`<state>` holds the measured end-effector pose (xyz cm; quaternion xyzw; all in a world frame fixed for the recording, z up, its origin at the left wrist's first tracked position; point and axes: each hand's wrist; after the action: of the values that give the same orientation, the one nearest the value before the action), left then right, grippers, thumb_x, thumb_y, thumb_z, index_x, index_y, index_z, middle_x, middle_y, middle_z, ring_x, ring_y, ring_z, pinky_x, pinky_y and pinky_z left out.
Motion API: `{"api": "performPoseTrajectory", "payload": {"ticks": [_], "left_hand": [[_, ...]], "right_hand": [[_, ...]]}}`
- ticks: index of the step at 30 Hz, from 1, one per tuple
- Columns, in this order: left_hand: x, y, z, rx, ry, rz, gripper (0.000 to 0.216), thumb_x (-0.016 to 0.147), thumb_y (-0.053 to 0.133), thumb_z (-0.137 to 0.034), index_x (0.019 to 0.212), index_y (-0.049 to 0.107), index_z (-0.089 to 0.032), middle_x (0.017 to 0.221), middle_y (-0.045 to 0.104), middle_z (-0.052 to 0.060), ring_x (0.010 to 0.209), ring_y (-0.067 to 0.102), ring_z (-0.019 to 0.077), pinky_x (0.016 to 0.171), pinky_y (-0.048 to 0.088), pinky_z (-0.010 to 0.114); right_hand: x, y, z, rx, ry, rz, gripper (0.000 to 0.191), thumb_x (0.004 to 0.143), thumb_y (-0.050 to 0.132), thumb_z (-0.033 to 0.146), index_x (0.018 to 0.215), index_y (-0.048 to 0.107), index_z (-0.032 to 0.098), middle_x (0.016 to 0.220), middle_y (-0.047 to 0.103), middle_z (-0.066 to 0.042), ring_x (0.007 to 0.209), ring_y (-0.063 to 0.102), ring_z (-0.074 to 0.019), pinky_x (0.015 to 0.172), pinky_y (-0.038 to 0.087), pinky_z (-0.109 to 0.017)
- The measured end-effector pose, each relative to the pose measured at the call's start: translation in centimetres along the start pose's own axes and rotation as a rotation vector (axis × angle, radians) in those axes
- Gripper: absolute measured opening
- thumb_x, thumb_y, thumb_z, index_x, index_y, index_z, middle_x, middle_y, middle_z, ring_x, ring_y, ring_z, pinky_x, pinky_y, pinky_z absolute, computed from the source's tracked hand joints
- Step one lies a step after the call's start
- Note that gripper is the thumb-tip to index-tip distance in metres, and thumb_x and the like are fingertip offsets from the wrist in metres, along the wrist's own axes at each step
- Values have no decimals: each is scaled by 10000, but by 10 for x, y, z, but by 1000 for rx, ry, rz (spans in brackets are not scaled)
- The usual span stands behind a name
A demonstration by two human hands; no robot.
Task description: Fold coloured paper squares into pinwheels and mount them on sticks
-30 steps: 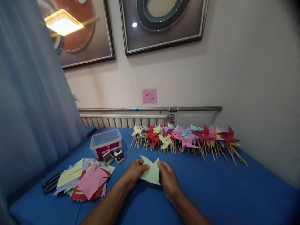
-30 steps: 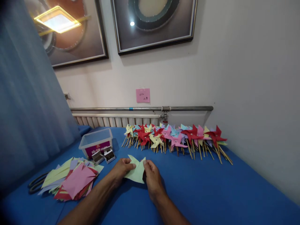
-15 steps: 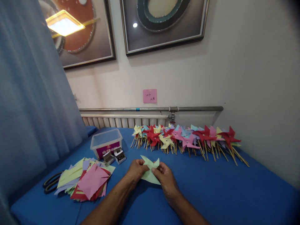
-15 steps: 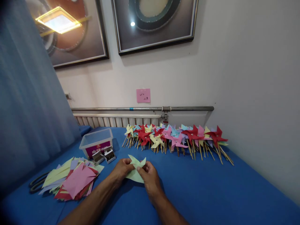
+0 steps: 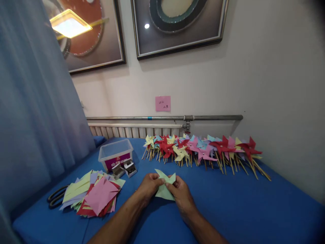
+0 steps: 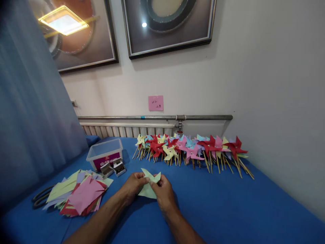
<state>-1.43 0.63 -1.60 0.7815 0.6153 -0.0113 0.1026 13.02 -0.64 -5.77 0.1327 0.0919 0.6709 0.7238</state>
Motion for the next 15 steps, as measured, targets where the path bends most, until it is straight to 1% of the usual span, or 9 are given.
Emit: {"api": "performPoseTrajectory", "payload": {"ticks": [3,5,7,8,11,13,15], "left_hand": [[-3,1,-2,-46,9,-3,465,569,894,-539,617,613,-172,551,616,4,497,478,115,555,357,262],[-4,2,-3,-94,3,15,542,566,887,-621,659,652,-142,597,654,42,538,533,139,596,405,279],[-5,2,-4,-115,-5,23,557,564,882,-638,673,667,-136,626,673,59,571,566,157,625,432,292],[-5,2,-5,-104,-7,13,527,547,896,-605,649,652,-149,611,663,47,561,554,152,613,424,289],[-4,0,-5,-32,-14,-22,402,489,913,-425,588,603,-190,566,629,2,512,500,132,564,379,274],[-3,-1,-5,0,-19,-28,315,496,879,-341,594,615,-199,580,643,-3,518,515,139,567,384,274],[-3,-1,-4,13,-20,-37,246,529,839,-306,607,629,-204,596,656,1,530,535,149,575,396,278]], "right_hand": [[1,-1,0,-14,-6,-7,415,598,858,391,925,663,226,807,771,-24,711,700,-243,627,511,-315],[1,-1,0,-14,-4,-16,390,595,838,370,913,660,231,802,771,-23,712,703,-246,629,516,-320],[2,-1,1,-11,2,-24,374,587,825,351,897,654,231,783,766,-18,691,696,-238,626,515,-319],[1,-1,1,-12,4,-22,368,583,821,342,890,651,230,762,759,-11,672,687,-230,621,511,-316],[1,-1,3,-29,3,5,360,593,819,335,889,645,225,704,729,10,621,660,-209,603,495,-304],[0,-1,3,-45,-3,26,359,603,821,339,893,641,225,694,719,13,615,658,-209,598,494,-304],[0,0,4,-64,-18,37,361,619,815,344,912,641,224,722,730,1,651,679,-225,616,511,-314]]}}
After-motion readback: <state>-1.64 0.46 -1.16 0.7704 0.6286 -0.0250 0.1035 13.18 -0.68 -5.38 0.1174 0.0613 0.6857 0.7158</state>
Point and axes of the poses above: each hand's wrist, its own x-axis towards the middle knuckle, its own y-axis out of the palm, z = x × y
